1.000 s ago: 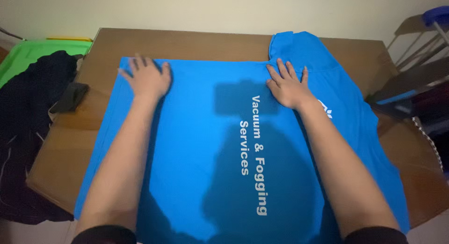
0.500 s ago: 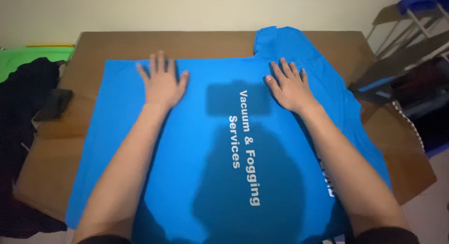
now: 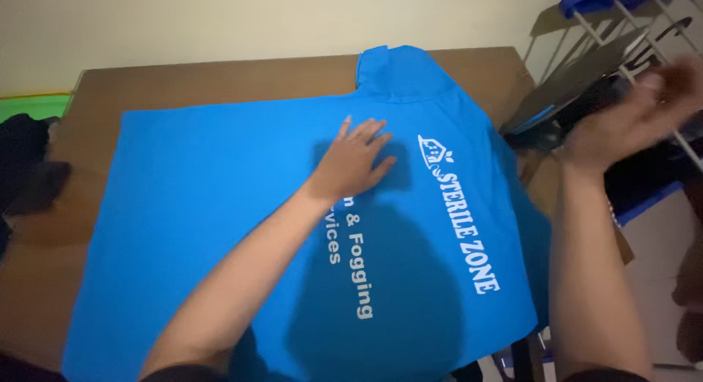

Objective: The person irons a blue t-shirt laid flat on a wooden table. They use a handheld iron to smooth the fabric, moving it back and forth across the shirt while holding it in place with their other hand.

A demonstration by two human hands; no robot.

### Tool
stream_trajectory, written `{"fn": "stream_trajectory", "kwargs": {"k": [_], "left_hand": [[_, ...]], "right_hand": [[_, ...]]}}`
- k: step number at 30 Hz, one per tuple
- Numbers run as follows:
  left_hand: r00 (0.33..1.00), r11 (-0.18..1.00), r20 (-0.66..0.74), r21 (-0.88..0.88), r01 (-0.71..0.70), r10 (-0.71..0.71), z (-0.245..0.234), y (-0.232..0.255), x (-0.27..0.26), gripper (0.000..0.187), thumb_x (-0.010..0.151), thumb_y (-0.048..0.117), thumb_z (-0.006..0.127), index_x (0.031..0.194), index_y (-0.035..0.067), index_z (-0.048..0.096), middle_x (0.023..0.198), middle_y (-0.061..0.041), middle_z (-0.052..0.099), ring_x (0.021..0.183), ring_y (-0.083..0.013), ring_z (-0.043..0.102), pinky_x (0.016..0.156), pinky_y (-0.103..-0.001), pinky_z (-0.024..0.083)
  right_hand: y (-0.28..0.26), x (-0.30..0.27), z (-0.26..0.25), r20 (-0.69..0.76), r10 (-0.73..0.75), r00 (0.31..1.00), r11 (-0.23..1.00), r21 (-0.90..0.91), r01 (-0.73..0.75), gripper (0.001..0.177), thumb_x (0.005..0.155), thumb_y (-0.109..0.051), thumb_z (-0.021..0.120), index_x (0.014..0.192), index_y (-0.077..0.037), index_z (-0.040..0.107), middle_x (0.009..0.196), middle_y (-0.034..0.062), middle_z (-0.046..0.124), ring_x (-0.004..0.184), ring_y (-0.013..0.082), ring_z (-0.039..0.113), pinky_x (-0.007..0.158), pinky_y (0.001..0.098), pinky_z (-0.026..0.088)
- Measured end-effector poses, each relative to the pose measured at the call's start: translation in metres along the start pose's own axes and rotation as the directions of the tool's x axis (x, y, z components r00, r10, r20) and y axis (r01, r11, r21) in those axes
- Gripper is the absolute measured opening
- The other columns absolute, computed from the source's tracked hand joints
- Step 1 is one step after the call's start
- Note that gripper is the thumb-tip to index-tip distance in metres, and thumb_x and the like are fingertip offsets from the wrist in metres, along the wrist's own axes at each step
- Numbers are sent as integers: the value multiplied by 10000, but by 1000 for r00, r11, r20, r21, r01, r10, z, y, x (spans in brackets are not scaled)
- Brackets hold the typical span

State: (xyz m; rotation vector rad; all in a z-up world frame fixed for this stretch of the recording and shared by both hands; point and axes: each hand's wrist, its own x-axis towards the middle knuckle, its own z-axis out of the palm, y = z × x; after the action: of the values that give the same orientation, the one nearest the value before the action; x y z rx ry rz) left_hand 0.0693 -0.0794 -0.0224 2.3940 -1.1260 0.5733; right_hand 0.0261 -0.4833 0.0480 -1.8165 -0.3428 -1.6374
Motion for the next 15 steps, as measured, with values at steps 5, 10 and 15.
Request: {"fn": "stream_trajectory", "kwargs": {"k": [5, 10, 15], "left_hand": [[959, 977, 190, 15, 213, -212, 18, 23, 13, 699, 984, 601, 471, 1495, 125, 485, 1612, -212, 321, 1517, -404, 209, 1196, -654, 80], [919, 959, 276, 51, 277, -280, 18, 26, 9, 748, 977, 651, 409, 1552, 173, 416, 1661, -194, 243, 1560, -387, 126, 1223, -643, 35], [915, 956, 277, 68, 285, -292, 16, 27, 12, 730, 969, 635, 428, 1533, 173, 429, 1642, -196, 258, 1546, -387, 135, 1211, -646, 29]], "right_hand": [[110, -38, -27, -333, 229, 915, 974, 73, -217, 486, 1219, -367, 499, 1565, -52, 370, 1551, 174, 455, 1440, 276, 458, 1266, 426, 341], [103, -69, -19, 173, 597, 783, 612, 534, -584, 757, 1096, -656, 332, 1415, -13, 573, 1289, 123, 647, 1156, 219, 607, 1046, 383, 485], [88, -24, 1, 184, 715, 675, 579, 385, -719, 666, 1130, -630, 393, 964, -13, 581, 761, 78, 575, 660, 235, 586, 692, 440, 553]]}}
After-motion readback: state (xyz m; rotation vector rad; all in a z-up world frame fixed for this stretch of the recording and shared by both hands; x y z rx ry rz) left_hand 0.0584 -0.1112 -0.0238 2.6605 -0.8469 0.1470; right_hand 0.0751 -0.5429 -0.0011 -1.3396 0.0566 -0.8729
